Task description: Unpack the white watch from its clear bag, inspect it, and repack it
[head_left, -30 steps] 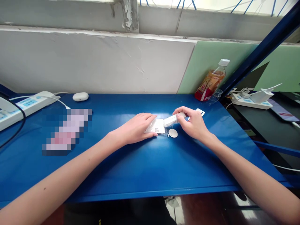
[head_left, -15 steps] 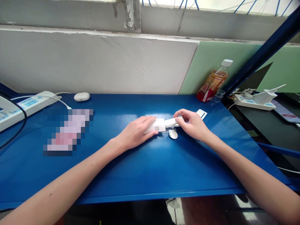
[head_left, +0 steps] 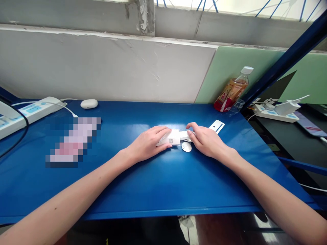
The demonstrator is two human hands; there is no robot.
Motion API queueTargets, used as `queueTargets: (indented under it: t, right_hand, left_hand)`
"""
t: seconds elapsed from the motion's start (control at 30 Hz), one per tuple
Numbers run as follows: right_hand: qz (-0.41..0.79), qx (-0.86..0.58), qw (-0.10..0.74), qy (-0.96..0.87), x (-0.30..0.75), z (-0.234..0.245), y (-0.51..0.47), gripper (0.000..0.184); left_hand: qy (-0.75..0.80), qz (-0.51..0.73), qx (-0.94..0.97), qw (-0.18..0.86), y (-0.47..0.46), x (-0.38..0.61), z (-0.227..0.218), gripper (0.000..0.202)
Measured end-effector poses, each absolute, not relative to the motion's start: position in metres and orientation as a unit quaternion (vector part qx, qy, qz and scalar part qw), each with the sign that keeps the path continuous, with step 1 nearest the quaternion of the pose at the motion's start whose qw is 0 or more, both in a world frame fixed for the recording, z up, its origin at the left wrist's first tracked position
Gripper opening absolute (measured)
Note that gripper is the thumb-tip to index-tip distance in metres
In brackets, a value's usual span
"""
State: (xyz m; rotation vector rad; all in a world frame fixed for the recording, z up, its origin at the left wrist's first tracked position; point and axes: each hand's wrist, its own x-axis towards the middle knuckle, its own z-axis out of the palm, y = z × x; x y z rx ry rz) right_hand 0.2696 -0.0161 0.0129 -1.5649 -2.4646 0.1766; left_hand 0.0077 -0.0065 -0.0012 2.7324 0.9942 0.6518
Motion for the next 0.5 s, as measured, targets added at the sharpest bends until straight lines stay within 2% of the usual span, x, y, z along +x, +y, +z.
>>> queueTargets:
  t: [0.17, 0.3, 0.5]
  right_hand:
    - [0.041, -0.532, 0.094, -0.841, 0.264, 0.012, -0.018, 0.034]
    - [0.0, -0.537, 0.134, -0.833, 0.272, 0.021, -0.015, 0.037]
    - [0.052, -0.372, 0.183, -0.909, 0.291, 0.026, -0.005, 0.027]
  left_hand:
    - [0.314, 0.22, 0.921, 0.072, -0.007, 0.01, -0.002, 0.045]
    - [0.324, 0.217, 0.918, 0.074, -0.007, 0.009, 0.0, 0.046]
    - [0.335, 0.209, 0.916, 0.075, -0.006, 0.006, 0.001, 0.048]
